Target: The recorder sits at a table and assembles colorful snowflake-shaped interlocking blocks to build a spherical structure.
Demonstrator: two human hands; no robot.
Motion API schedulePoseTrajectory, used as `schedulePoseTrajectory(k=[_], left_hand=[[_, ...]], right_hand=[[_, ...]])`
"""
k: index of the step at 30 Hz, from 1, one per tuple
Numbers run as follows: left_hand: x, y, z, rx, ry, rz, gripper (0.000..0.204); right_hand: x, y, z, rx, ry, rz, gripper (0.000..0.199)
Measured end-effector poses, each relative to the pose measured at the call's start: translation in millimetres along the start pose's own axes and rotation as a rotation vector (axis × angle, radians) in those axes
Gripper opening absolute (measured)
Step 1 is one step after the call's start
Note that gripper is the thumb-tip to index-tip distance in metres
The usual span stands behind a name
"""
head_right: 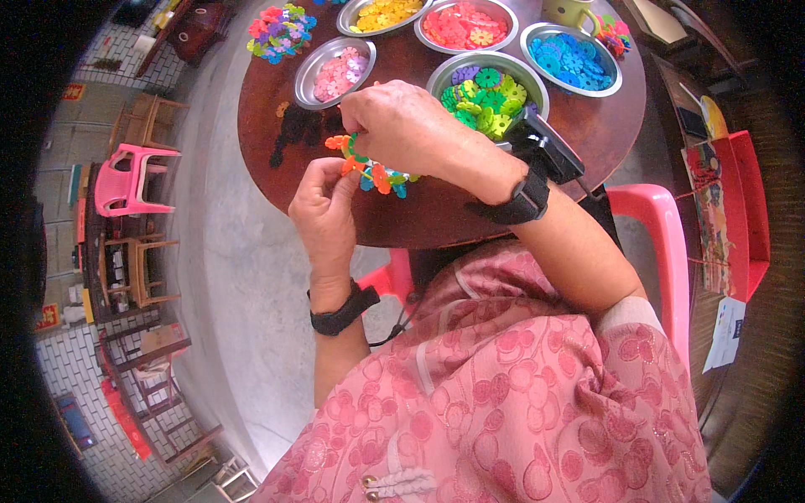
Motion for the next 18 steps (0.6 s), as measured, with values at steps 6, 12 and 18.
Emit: schedulePoseTrajectory(k=[6,12,18], left_hand=[[4,-3,1,0.047,0.039,0.047,0.012],[5,-2,5,0.142,0.059,0.087,0.005],[4,-1,9,0.11,0.043,0.066,0.007]], right_hand=[[-3,3,1,-0.054,-0.019,0.14,0.012],[2,6,1,-0.025,-0.04,0.115,0.013],[-10,10,-5,-0.016,-0.111,0.125,0.017]])
Point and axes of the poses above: each hand's wrist, its own y-axis towards the middle knuckle, its own x-axis out of the back of the hand, z = x × y, the point moved 6 cm from there along y, towards the middle knuckle, and after that the axes turned 12 degrees about -y, right-handed, at the moved point
